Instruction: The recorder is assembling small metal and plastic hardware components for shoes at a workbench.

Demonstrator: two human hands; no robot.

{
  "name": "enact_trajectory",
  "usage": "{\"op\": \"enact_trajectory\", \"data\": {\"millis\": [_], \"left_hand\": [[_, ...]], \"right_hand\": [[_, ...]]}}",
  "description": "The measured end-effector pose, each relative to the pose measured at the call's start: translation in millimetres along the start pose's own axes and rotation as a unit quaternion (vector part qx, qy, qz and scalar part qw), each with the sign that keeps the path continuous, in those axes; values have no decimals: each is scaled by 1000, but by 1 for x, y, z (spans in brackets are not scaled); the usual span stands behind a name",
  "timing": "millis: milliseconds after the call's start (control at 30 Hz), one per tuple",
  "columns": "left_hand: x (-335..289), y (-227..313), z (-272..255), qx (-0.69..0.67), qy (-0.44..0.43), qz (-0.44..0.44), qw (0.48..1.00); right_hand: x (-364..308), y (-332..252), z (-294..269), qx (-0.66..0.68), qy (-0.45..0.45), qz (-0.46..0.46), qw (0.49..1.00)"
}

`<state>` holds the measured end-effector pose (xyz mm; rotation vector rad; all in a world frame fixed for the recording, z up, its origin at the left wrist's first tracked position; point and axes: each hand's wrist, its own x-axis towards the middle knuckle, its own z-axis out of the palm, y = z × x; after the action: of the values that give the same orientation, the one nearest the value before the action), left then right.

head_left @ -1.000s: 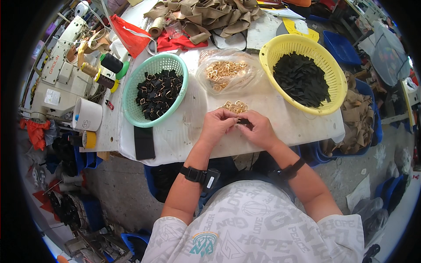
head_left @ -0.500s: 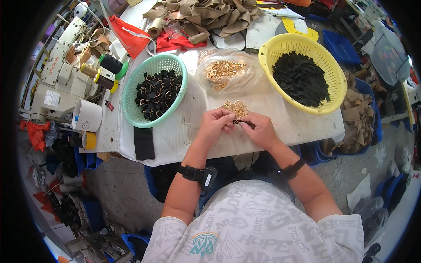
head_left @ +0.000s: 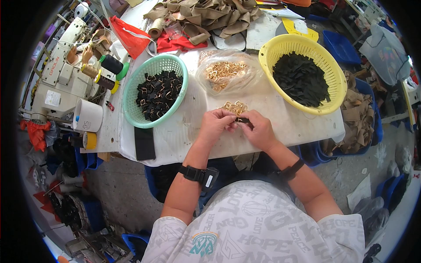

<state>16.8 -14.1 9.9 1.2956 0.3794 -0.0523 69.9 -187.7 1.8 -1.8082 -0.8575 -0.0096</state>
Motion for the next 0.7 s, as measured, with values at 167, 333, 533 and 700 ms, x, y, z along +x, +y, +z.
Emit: {"op": "enact_trajectory", "data": {"millis": [167,333,533,700], "left_hand": [[-1,0,-1,-5,-3,-3,1000],[-3,3,-8,-103,-25,-25,994],[-1,0,-10,-87,-46,-20,995],[-1,-1,-10,-87,-51,-14,995]], "right_hand": [[1,0,-4,11,-9,12,1000],[0,1,-4,35,-6,25,999],[0,-2,-7,27,-7,17,999],[0,-2,-7,16,-9,6,1000]]}}
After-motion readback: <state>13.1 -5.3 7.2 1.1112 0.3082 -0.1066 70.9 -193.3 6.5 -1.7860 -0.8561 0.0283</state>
